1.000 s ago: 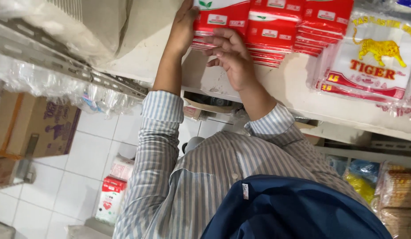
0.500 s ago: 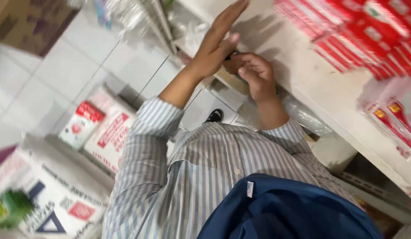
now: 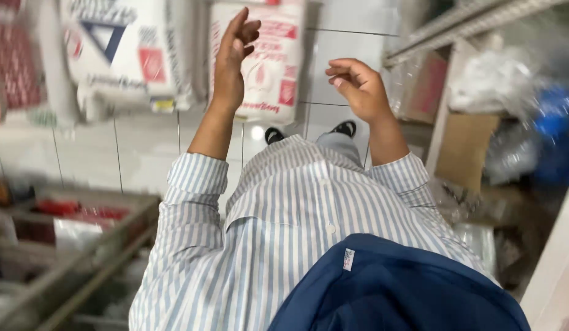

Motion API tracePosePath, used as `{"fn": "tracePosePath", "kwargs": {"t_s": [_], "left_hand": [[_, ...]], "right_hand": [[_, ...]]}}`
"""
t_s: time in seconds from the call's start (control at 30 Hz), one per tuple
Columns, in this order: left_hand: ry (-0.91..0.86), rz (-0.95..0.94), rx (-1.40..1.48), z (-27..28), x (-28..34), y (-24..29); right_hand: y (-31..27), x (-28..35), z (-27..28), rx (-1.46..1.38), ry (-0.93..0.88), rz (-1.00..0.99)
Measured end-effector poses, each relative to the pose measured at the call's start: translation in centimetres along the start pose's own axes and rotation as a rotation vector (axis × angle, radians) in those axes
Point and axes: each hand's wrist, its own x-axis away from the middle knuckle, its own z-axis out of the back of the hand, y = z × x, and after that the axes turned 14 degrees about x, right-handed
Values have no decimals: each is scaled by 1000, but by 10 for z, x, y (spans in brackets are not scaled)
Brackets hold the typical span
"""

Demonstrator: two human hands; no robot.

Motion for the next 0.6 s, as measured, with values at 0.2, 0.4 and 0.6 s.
{"fn": "tracePosePath", "kwargs": {"t_s": [0.2,0.4,0.6], "left_hand": [[378,-40,44,76,55,1],[589,18,98,95,75,-23],[825,89,123,103,48,-66]], "right_hand": [[22,-79,-47,145,-219,-57],[82,-188,-57,452,-251,-69],[239,-298,-53,788,-346,-174]]}}
